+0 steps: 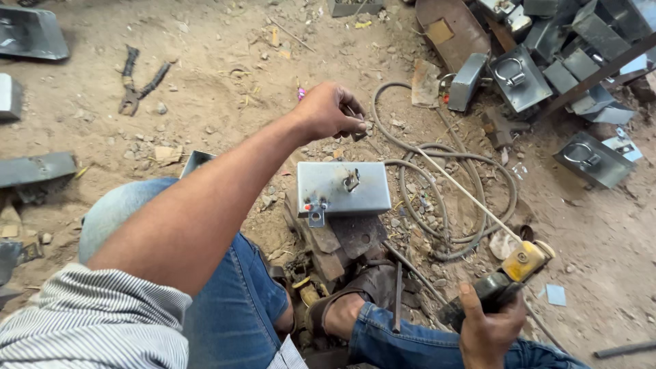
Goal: The person welds a small metal enclosure using a welding rod, then hammers a handle onto the side of the box.
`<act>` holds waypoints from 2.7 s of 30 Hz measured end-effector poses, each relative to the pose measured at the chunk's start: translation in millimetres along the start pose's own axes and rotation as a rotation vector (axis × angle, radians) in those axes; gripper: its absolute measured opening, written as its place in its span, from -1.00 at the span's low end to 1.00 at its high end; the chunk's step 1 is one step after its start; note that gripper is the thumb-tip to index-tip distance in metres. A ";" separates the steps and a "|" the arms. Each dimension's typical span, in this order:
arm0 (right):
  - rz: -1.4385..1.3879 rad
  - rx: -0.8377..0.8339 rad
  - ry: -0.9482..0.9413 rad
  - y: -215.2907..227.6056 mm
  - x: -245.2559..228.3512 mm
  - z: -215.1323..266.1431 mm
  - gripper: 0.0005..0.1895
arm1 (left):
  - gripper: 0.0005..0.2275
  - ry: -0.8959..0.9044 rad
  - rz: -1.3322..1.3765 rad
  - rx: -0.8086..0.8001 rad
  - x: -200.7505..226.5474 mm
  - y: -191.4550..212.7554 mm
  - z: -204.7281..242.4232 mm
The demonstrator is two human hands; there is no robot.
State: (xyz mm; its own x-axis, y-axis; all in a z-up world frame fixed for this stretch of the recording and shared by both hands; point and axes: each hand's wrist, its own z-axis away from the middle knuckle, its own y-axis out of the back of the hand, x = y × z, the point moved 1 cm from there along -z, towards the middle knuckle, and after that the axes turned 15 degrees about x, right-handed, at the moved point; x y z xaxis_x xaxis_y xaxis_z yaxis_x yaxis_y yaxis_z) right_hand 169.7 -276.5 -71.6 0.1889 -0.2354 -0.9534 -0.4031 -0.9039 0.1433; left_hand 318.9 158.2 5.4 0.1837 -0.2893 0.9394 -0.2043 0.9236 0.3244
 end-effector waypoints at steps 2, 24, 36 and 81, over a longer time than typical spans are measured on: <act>0.060 -0.018 0.013 2.0 2.8 3.0 -0.62 | -0.90 0.029 0.001 -0.039 -17.3 -9.1 -8.8; 0.149 -0.011 0.033 -9.3 7.7 -3.2 -0.57 | -0.86 0.012 -0.342 -0.237 -85.9 -72.0 -68.0; 0.272 -0.021 0.023 -16.3 -5.6 -1.3 -0.57 | -0.86 0.089 -0.214 -0.266 -90.4 -70.9 -65.1; 0.235 -0.023 0.052 -19.2 -14.2 -0.1 -0.56 | -0.81 0.326 0.193 0.010 -69.3 -58.6 -60.0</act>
State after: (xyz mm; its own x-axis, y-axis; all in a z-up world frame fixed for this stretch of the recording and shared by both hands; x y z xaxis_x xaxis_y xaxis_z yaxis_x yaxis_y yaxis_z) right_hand 174.9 -255.9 -60.8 0.1386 -0.4581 -0.8781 -0.4212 -0.8297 0.3664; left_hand 375.8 139.3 -85.4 0.4368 -0.0130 0.8995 -0.2747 0.9502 0.1471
